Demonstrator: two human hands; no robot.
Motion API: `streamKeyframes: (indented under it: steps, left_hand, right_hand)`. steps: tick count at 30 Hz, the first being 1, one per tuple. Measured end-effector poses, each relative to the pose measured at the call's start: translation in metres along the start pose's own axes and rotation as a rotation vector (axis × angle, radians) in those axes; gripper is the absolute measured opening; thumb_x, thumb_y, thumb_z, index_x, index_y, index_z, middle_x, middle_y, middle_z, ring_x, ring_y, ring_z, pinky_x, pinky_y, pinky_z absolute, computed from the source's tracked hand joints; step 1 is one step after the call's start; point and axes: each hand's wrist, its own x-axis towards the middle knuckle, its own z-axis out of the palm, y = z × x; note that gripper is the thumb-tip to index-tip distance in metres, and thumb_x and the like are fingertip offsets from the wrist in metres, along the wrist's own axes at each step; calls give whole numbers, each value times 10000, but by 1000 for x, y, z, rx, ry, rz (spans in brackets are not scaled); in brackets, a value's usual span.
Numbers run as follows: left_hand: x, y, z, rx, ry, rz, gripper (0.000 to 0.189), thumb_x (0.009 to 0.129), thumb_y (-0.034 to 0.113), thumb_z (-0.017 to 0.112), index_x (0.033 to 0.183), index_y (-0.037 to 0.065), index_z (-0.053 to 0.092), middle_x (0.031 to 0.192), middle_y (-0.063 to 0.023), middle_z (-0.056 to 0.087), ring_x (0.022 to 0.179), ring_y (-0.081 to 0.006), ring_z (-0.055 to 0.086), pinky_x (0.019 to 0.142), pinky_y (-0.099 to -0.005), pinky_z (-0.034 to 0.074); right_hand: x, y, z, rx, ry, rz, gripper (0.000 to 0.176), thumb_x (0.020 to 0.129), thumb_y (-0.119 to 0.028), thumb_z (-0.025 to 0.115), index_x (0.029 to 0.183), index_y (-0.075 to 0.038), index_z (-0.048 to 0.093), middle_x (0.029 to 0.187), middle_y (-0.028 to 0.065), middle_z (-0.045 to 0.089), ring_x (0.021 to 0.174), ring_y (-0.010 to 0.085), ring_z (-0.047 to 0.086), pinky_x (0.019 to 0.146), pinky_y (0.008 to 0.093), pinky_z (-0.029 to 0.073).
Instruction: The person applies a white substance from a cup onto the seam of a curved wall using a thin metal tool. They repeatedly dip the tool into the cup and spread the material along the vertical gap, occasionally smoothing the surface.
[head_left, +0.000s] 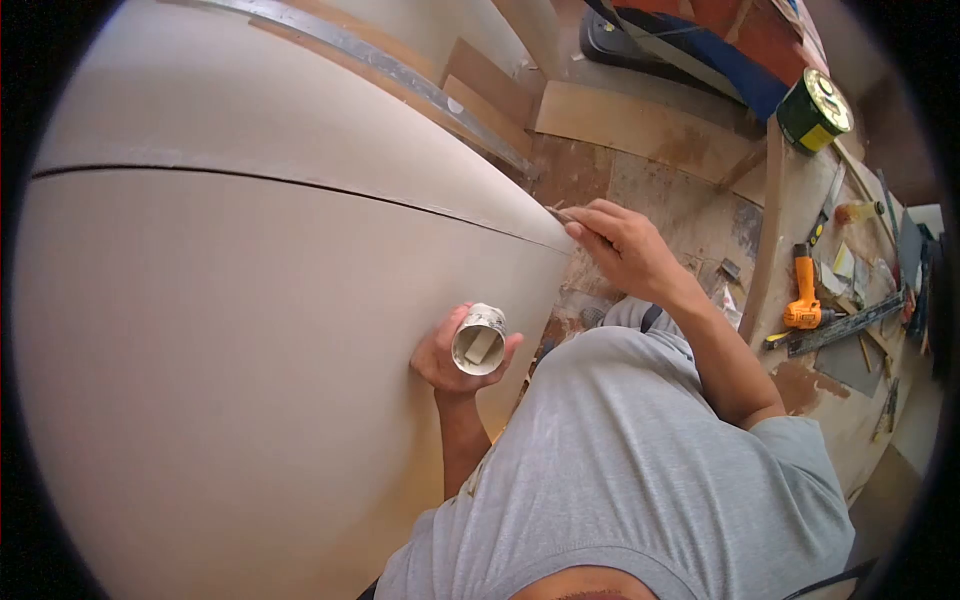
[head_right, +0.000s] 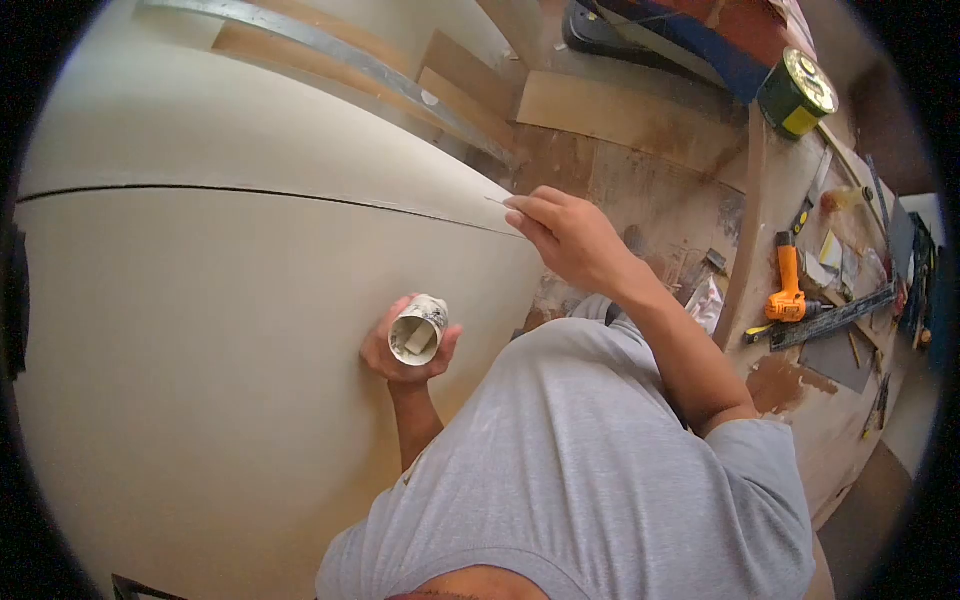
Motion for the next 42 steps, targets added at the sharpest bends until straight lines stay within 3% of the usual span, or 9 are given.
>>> streamKeyframes:
  steps: [2, 9, 11, 20, 24, 28, 30, 32, 42]
  left_hand:
    - [4, 3, -2, -12, -18, 6, 805, 868, 590, 938, 1290, -32, 651, 1007, -116, 809, 799, -267, 819, 690, -369, 680]
    - [-2, 4, 0, -133, -42, -70, 802, 887, 536, 949, 1305, -70, 631, 1010, -165, 797, 848, -287, 822, 747, -393, 701]
    - [-3, 4, 0, -176, -39, -90, 797, 885, 525, 954, 1303, -70, 629, 1023, -170, 793, 855, -286, 819, 751, -394, 699]
    - [-6, 3, 6, -206, 18, -138, 785, 870, 544, 953, 1277, -45, 631, 961, -142, 794, 775, -294, 815, 687, -382, 700]
    - [-12, 3, 3, -188, 16, -139, 747, 895, 512, 946, 1262, -66, 647, 1077, -171, 781, 878, -271, 807, 756, -390, 692]
    - [-13, 5, -4, 0, -33, -66, 691, 876, 515, 946, 1226, -21, 687, 1006, -120, 791, 795, -265, 806, 697, -378, 685]
    - [2, 10, -4, 44, -6, -30, 654, 857, 511, 957, 1193, 8, 707, 960, -97, 787, 731, -273, 798, 645, -375, 677]
    - [4, 9, -6, 59, 28, -21, 654, 862, 511, 953, 1198, 10, 701, 955, -99, 785, 725, -279, 796, 639, -374, 675]
    - [10, 38, 4, -42, 157, -259, 655, 853, 488, 973, 1186, -9, 708, 930, -104, 793, 772, -257, 805, 690, -379, 674]
  right_hand:
    - [-17, 9, -1, -16, -96, 124, 346, 1158, -294, 652, 1307, -12, 787, 1172, 184, 744, 1027, 377, 746, 895, 442, 593]
    - [-44, 37, 3, 72, -51, 106, 400, 1173, -340, 630, 1362, -20, 778, 1200, 173, 734, 1046, 368, 744, 909, 437, 592]
    - [-48, 46, 1, 54, -28, 85, 342, 1165, -259, 651, 1366, -14, 779, 1160, 153, 740, 986, 294, 730, 857, 396, 587]
    - [-65, 64, -15, 44, -2, 243, 264, 1115, -230, 741, 1212, 2, 824, 1023, 113, 750, 865, 236, 695, 768, 359, 554]
    - [-66, 70, -7, 101, 102, 178, 259, 1103, -249, 746, 1144, -6, 827, 929, 152, 747, 798, 299, 697, 722, 396, 542]
    - [-64, 66, -10, 44, -20, 284, 287, 1103, -250, 742, 1146, 30, 788, 858, 215, 694, 722, 292, 637, 728, 399, 547]
    - [-66, 75, 5, 164, 74, 259, 298, 1110, -251, 742, 1124, 44, 783, 802, 182, 655, 699, 213, 598, 705, 352, 531]
    - [-54, 48, -4, 222, 50, 414, 246, 1103, -205, 756, 1138, 39, 768, 772, 120, 637, 709, 141, 578, 692, 313, 517]
    - [-27, 74, -20, 284, 63, 216, 221, 1053, -144, 824, 1197, -12, 721, 893, 10, 711, 765, 91, 588, 705, 288, 513]
